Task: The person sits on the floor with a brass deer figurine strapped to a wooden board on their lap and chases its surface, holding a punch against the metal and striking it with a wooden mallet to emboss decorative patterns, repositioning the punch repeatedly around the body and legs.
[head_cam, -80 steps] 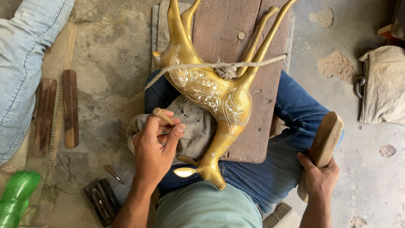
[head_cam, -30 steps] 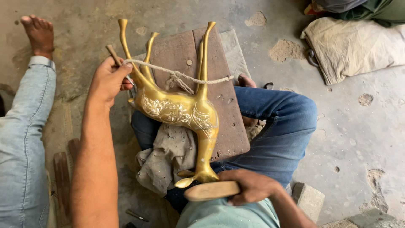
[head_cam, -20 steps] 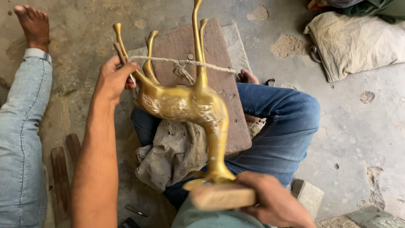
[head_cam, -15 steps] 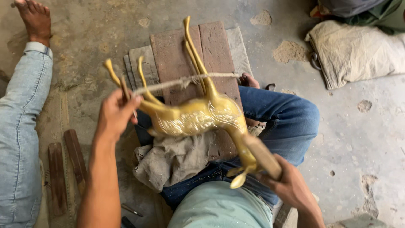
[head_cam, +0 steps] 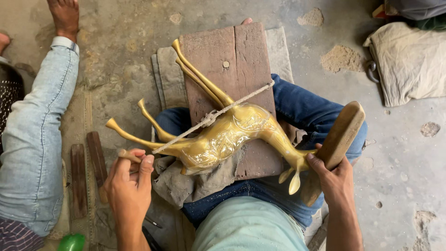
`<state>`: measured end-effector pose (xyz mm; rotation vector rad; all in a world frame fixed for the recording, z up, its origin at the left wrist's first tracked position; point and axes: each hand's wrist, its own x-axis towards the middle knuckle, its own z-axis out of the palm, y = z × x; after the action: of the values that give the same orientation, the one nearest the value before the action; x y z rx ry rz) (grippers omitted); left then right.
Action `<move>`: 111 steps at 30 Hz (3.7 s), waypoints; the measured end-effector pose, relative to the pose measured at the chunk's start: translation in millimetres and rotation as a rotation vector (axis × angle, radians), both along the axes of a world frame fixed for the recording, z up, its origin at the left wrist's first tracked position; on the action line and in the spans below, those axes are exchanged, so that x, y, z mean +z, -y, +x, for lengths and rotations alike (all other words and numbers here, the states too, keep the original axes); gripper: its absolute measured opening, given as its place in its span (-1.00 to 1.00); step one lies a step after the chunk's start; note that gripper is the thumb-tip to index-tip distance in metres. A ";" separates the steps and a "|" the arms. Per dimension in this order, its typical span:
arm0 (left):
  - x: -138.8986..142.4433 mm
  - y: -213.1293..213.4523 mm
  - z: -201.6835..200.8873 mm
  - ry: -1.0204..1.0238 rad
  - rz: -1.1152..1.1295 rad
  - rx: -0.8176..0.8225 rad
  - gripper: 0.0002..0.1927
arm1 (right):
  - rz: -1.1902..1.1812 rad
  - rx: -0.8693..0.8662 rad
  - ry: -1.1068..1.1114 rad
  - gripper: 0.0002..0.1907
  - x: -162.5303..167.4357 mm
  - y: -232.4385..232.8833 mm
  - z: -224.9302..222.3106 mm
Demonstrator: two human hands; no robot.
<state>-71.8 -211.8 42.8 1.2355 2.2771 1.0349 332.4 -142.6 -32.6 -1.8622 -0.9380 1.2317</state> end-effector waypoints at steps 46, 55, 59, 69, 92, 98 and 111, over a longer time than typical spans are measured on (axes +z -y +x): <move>-30.8 -50.1 -2.2 0.594 0.272 -0.141 -0.70 | -0.280 0.192 0.638 -0.43 30.7 -19.4 15.6; -7.7 -144.2 54.3 0.461 0.056 -0.573 -0.68 | -0.312 0.158 0.445 -0.39 21.3 -15.3 38.4; -11.4 -181.9 75.2 0.331 0.000 -0.843 -0.67 | -0.344 0.177 0.402 -0.38 24.2 -14.2 41.9; -24.1 -219.1 117.2 0.171 0.090 -1.307 -0.55 | -0.045 0.101 0.446 -0.33 40.9 -0.5 22.1; -22.0 -231.8 134.4 -0.010 -0.152 -1.521 -0.75 | 0.038 0.237 0.666 -0.38 44.6 -0.5 6.3; -19.0 -233.1 135.6 0.005 -0.250 -1.512 -0.78 | -0.051 0.192 0.703 -0.38 44.5 -0.6 -1.3; -24.2 -232.0 133.7 0.030 -0.186 -1.513 -0.79 | 0.064 0.371 0.908 -0.35 43.4 -6.1 0.5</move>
<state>61.9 20.2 18.6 2.1169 0.7773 0.2068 332.8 -136.5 10.8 -2.2796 -1.8314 0.4689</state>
